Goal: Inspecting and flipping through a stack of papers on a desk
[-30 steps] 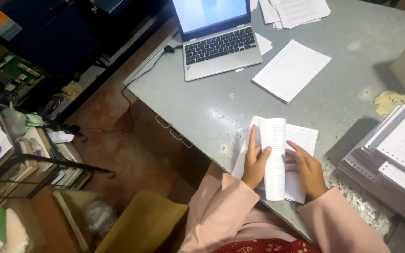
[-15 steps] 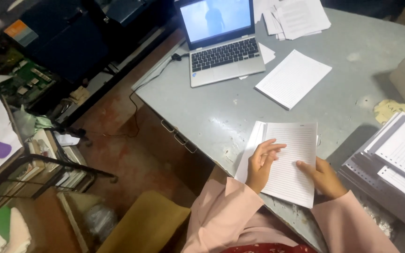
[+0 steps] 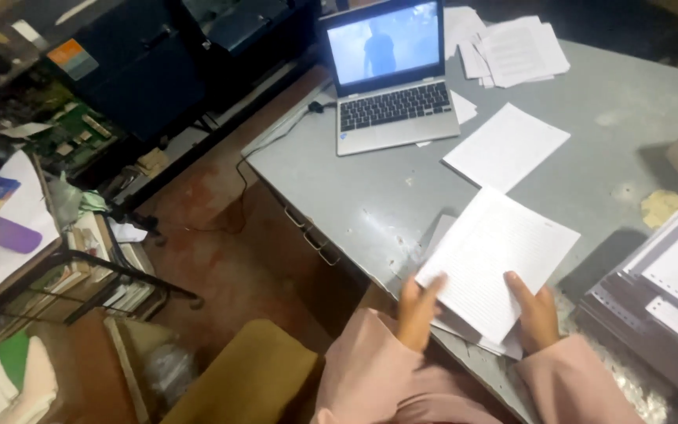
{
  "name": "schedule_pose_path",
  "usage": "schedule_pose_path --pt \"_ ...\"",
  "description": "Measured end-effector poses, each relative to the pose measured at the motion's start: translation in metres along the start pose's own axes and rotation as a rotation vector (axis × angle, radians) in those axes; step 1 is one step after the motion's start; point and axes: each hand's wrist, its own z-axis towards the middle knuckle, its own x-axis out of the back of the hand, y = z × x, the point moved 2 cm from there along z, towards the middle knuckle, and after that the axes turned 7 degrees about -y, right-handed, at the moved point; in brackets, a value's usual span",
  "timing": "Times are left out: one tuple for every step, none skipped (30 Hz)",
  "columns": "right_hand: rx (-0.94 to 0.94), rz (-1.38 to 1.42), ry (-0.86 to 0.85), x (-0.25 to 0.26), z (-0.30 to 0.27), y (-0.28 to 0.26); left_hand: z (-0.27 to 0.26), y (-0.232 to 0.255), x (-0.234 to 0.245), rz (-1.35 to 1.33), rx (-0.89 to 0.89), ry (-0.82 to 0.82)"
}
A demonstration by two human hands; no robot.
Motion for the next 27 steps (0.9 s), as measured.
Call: schedule_pose_path --pt "-0.025 0.04 0.007 -0.001 -0.008 -0.002 -0.002 -0.017 0.002 0.121 0.01 0.032" --pt "-0.028 0.032 -0.003 -0.005 -0.01 -0.01 0.005 -0.022 0.007 0.112 0.008 0.041" --pt "0.019 -0.041 -0.015 -0.007 -0.015 -0.017 0.01 -0.027 0.01 0.128 -0.101 0.0" --pt "0.067 -0.113 -0.027 -0.009 -0.02 -0.025 0.015 -0.033 0.013 0.144 -0.211 -0.04" --pt "0.065 -0.112 -0.024 -0.005 -0.015 -0.014 0.02 -0.036 0.019 0.145 -0.208 -0.042" --pt "0.046 -0.139 -0.036 0.0 -0.01 -0.003 0.023 -0.035 0.024 0.397 -0.338 0.055" --pt "0.035 -0.163 -0.047 0.005 -0.002 0.007 0.029 -0.033 0.028 0.65 -0.474 0.151" --pt "0.041 -0.158 -0.041 0.002 -0.006 0.003 0.034 -0.034 0.035 0.653 -0.479 0.143" --pt "0.058 -0.171 -0.07 -0.002 -0.011 -0.001 0.04 -0.035 0.041 0.65 -0.507 0.129" --pt "0.075 -0.184 -0.099 -0.006 -0.015 -0.005 0.046 -0.035 0.048 0.646 -0.535 0.115" --pt "0.082 -0.175 -0.092 -0.001 -0.012 -0.002 0.035 -0.019 0.05 0.653 -0.541 0.106" --pt "0.107 -0.204 -0.119 0.003 -0.008 0.001 0.025 -0.003 0.051 0.755 -0.502 0.023" --pt "0.129 -0.238 -0.149 0.007 -0.005 0.003 0.014 0.012 0.053 0.853 -0.458 -0.056" --pt "0.132 -0.233 -0.146 0.009 -0.004 0.004 0.011 0.018 0.059 0.857 -0.461 -0.06" --pt "0.092 -0.233 -0.162 0.012 -0.004 0.008 0.007 0.022 0.065 0.816 -0.409 -0.177" --pt "0.052 -0.232 -0.177 0.013 -0.004 0.012 0.002 0.025 0.072 0.773 -0.356 -0.292" --pt "0.049 -0.23 -0.18 0.012 -0.006 0.018 0.002 0.02 0.078 0.774 -0.355 -0.288" --pt "0.085 -0.375 -0.24 0.009 -0.009 0.023 0.002 0.017 0.082 0.839 -0.396 -0.318" --pt "0.123 -0.522 -0.3 0.007 -0.009 0.028 0.002 0.012 0.086 0.902 -0.442 -0.348" --pt "0.125 -0.524 -0.304 0.006 -0.012 0.033 -0.01 0.023 0.077 0.9 -0.443 -0.344" --pt "0.22 -0.609 -0.319 0.004 -0.018 0.037 -0.023 0.034 0.069 0.89 -0.466 -0.312" --pt "0.316 -0.693 -0.333 0.002 -0.023 0.042 -0.035 0.045 0.061 0.879 -0.489 -0.28" --pt "0.312 -0.697 -0.334 0.001 -0.032 0.037 -0.034 0.041 0.065 0.875 -0.485 -0.28" --pt "0.425 -0.723 -0.323 -0.002 -0.042 0.03 -0.033 0.037 0.071 0.814 -0.474 -0.249" --pt "0.543 -0.75 -0.312 -0.004 -0.049 0.021 -0.03 0.033 0.076 0.75 -0.467 -0.217" --pt "0.543 -0.756 -0.313 -0.001 -0.061 0.008 -0.042 0.042 0.068 0.744 -0.467 -0.217" --pt "0.575 -0.677 -0.347 -0.001 -0.072 -0.004 -0.052 0.052 0.06 0.703 -0.418 -0.303"
